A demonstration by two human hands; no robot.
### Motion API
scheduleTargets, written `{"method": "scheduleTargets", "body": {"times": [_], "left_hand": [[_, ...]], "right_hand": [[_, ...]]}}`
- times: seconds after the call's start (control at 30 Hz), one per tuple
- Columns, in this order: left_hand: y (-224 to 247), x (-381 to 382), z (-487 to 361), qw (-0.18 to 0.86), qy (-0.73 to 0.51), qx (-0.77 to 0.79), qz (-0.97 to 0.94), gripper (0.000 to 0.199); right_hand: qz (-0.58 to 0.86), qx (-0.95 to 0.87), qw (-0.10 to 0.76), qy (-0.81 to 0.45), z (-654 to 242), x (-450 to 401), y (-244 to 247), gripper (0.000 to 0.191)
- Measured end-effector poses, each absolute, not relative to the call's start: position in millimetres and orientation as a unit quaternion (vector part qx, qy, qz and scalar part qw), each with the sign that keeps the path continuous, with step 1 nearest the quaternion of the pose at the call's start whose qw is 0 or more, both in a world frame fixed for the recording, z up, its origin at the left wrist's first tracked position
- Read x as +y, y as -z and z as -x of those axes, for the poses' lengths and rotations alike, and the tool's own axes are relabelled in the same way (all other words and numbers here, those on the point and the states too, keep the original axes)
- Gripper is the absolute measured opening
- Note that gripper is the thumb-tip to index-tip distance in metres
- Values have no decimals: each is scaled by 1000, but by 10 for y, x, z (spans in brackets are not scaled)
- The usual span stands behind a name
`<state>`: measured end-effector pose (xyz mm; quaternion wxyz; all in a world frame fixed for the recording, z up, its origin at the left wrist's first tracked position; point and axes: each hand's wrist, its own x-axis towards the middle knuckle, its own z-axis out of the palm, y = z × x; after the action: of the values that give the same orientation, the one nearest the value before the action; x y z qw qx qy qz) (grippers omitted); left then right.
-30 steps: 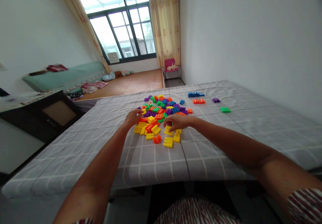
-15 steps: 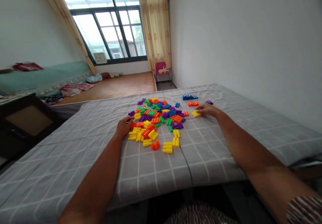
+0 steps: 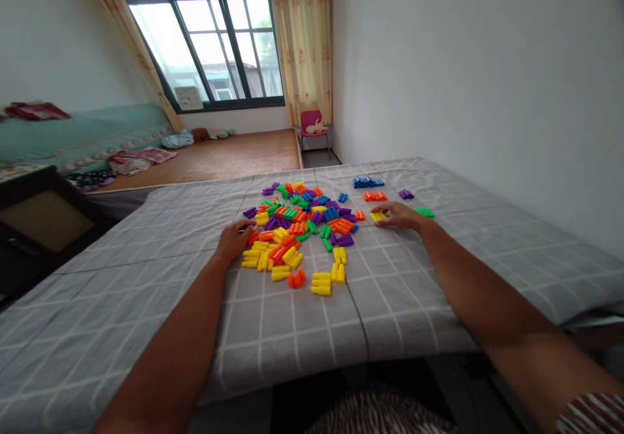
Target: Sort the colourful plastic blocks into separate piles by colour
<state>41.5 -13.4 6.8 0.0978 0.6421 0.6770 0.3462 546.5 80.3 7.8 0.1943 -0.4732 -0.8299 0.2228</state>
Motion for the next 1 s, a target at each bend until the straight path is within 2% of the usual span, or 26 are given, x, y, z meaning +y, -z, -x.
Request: {"method": "scheduleTargets", "body": {"times": [0.27,0.37,0.47,0.57,0.7,0.9,1.0], "left_hand": [[-10,-107,-400,87,-344,674,-648,35],[-12,-123,-452,80,-352,663,-656,38],[1,-122,-497,76,-343,644,-679,41],[32,-109,-515,58,-317,625,-711,35],[53,-110,-516,24,-300,610,-733,32],[71,-133,-466,30,-298,624,-721,33],[87,-129,-432,47,-308,623,-718,34]], "right_hand": [[470,-829,160,-256,-5585,752,-110,51],[486,-822,198,-220,-5504,720,-149,54],[479,-822,266,-155,-5175,612,-266,42],[395,-863,279,-144,-4589,390,-416,31],[218,-944,223,-110,-3680,116,-560,23],[119,-982,110,-100,-2820,208,-625,58],[109,-988,60,-95,-2751,300,-629,56]]}}
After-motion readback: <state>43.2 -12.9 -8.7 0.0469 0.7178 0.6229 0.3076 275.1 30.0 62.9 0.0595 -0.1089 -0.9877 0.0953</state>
